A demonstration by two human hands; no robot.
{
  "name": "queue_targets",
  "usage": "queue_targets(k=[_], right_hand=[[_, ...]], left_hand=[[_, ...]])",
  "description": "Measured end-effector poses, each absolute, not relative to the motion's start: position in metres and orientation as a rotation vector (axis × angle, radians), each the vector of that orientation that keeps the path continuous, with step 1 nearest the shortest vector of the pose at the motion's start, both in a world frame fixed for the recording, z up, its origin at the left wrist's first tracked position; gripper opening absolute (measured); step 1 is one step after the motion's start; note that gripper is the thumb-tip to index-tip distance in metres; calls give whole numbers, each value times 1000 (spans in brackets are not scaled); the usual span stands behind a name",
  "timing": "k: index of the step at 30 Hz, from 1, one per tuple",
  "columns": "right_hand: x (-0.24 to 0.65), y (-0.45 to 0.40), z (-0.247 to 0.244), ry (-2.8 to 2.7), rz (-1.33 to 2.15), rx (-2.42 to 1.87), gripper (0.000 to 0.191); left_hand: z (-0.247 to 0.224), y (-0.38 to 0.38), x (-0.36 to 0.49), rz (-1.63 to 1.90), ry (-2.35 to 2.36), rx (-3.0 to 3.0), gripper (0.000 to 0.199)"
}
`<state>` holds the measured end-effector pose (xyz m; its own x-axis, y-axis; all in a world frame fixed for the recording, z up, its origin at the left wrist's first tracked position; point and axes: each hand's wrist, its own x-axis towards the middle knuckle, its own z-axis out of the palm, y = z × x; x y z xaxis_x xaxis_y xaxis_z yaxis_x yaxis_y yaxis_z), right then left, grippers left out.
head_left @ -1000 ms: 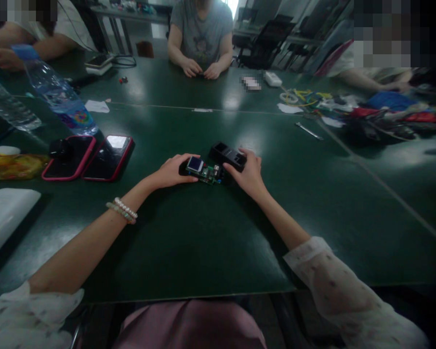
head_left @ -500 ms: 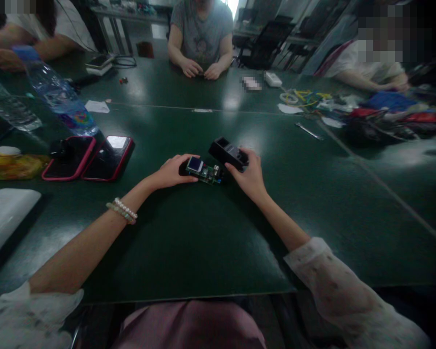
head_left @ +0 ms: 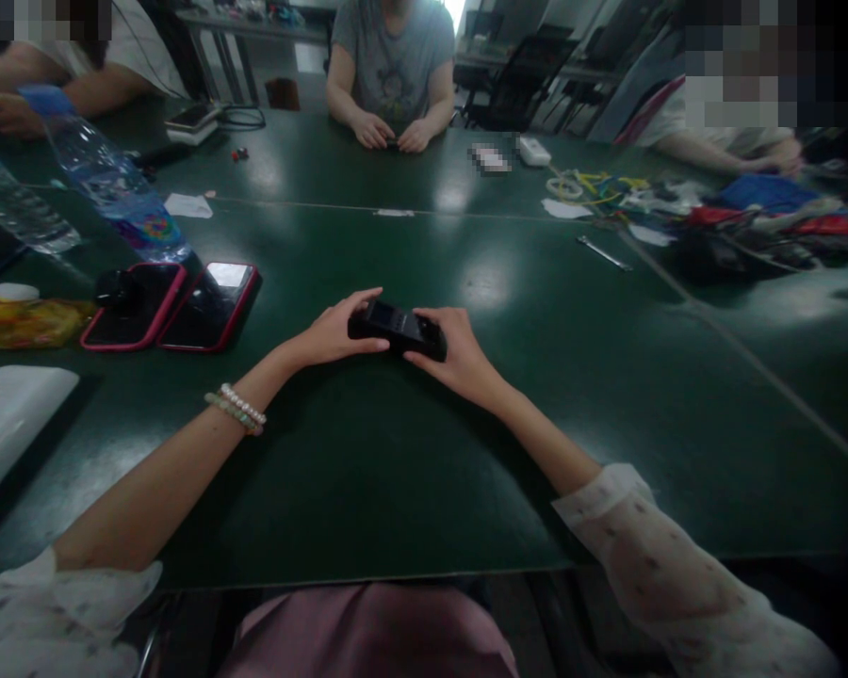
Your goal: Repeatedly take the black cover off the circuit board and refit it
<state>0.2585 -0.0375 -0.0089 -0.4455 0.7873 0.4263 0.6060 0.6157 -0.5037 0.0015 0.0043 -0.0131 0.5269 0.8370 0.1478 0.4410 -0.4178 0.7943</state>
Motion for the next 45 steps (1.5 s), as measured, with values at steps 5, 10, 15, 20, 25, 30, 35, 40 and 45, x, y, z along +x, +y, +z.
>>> queue_targets(k=[5,10,15,20,25,30,35,40,45], right_hand=[[261,-35,-13,-2236,416,-1050,55],[259,-36,-10,-2251,377,-1015,53],[258,-38,-10,-2241,389,-999,47],[259,-37,-13,-2053,734,-1064,56],[263,-33,-10,-1899,1070,-1087,59],[263,-32,-8,-1862,1139,-1057,55],[262,-31,-9,-1910,1081,-1009,47],[262,-31,-8,-1928,1058,-1012,42],[261,-30,-7,-1920,1048,-1029,41]], left_hand=[[-9,3,1,687,1055,2048,72],[-10,3,0,639,1087,2121,61],[-6,0,1,603,1091,2151,60],[-5,0,2,600,1087,2103,61],[-6,1,0,603,1046,2068,61],[-4,1,0,585,1022,2047,62],[-2,0,1,597,1000,2021,62],[-4,0,0,593,986,1999,60],[-7,2,0,613,991,2039,57]])
